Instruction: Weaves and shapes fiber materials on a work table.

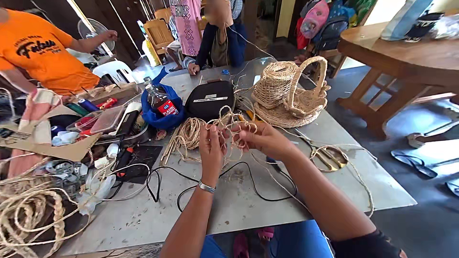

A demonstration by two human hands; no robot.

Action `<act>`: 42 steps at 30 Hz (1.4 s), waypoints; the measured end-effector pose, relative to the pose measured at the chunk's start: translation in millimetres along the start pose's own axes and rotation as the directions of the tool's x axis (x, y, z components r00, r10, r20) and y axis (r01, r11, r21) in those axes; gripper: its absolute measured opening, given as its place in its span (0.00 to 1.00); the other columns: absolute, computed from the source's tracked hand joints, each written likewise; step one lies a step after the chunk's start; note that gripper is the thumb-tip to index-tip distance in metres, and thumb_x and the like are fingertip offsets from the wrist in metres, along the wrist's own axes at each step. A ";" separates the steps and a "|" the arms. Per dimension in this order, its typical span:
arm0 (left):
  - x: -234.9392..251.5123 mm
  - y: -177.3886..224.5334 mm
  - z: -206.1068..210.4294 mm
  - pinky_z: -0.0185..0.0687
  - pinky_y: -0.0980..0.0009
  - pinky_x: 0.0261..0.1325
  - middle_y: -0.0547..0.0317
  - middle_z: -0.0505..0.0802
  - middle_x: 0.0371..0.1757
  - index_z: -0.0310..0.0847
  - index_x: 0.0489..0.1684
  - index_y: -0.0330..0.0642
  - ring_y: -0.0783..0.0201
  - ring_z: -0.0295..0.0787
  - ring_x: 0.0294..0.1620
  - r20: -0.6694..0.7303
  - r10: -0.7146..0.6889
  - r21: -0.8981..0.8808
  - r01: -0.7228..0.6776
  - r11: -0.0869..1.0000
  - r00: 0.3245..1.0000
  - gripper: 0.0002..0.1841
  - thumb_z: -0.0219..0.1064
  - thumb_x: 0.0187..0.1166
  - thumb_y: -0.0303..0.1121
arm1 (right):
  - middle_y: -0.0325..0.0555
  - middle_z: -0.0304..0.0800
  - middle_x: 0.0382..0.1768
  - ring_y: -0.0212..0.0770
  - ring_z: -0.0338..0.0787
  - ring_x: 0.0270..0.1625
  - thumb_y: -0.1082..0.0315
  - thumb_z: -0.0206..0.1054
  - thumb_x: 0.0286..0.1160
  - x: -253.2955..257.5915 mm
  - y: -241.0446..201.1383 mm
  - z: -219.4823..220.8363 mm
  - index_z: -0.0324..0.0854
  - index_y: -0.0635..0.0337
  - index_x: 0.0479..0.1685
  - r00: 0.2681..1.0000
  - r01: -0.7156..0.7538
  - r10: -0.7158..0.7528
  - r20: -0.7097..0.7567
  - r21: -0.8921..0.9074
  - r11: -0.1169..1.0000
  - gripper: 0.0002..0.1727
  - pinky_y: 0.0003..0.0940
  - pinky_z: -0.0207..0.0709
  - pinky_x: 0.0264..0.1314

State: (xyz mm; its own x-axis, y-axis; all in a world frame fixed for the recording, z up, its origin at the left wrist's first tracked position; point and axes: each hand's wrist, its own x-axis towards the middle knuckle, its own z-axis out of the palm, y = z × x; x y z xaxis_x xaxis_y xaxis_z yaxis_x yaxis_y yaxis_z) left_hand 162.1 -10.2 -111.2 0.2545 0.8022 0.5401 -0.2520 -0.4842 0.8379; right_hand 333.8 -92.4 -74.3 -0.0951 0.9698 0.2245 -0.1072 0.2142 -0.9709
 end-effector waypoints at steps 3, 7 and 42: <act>-2.7 3.6 -3.3 0.79 0.76 0.30 0.68 0.80 0.28 0.75 0.57 0.43 0.75 0.78 0.24 -0.100 0.248 0.202 -0.224 0.953 0.964 0.12 0.49 0.95 0.39 | 0.39 0.92 0.38 0.27 0.86 0.32 0.68 0.76 0.71 -3.4 -1.0 1.8 0.81 0.60 0.64 1.000 0.015 -0.017 -0.012 -0.191 0.982 0.21 0.22 0.81 0.36; -0.7 6.3 -12.3 0.76 0.79 0.28 0.71 0.77 0.27 0.75 0.54 0.45 0.77 0.74 0.22 -0.124 0.355 0.281 -0.311 0.908 0.927 0.10 0.50 0.95 0.38 | 0.38 0.92 0.35 0.25 0.87 0.33 0.71 0.78 0.69 -6.0 -2.4 3.8 0.87 0.61 0.50 0.989 0.023 -0.066 -0.136 -0.292 0.956 0.12 0.21 0.82 0.37; 3.3 25.6 -16.7 0.69 0.84 0.35 0.71 0.95 0.43 0.92 0.47 0.42 0.86 0.75 0.29 0.265 -0.158 0.159 0.119 0.980 0.951 0.10 0.76 0.76 0.37 | 0.32 0.91 0.33 0.20 0.87 0.33 0.59 0.69 0.82 -5.7 3.1 5.3 0.89 0.60 0.44 0.948 0.095 -0.234 -0.215 -0.510 0.855 0.12 0.17 0.81 0.37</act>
State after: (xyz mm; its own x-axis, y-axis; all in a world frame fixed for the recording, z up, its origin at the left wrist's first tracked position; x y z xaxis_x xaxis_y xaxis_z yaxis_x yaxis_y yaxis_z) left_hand 140.8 -14.1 -89.2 0.5297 0.7469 0.4019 -0.0686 -0.4345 0.8980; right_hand 328.8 -97.9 -78.2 0.1475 0.8945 0.4221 0.4042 0.3350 -0.8511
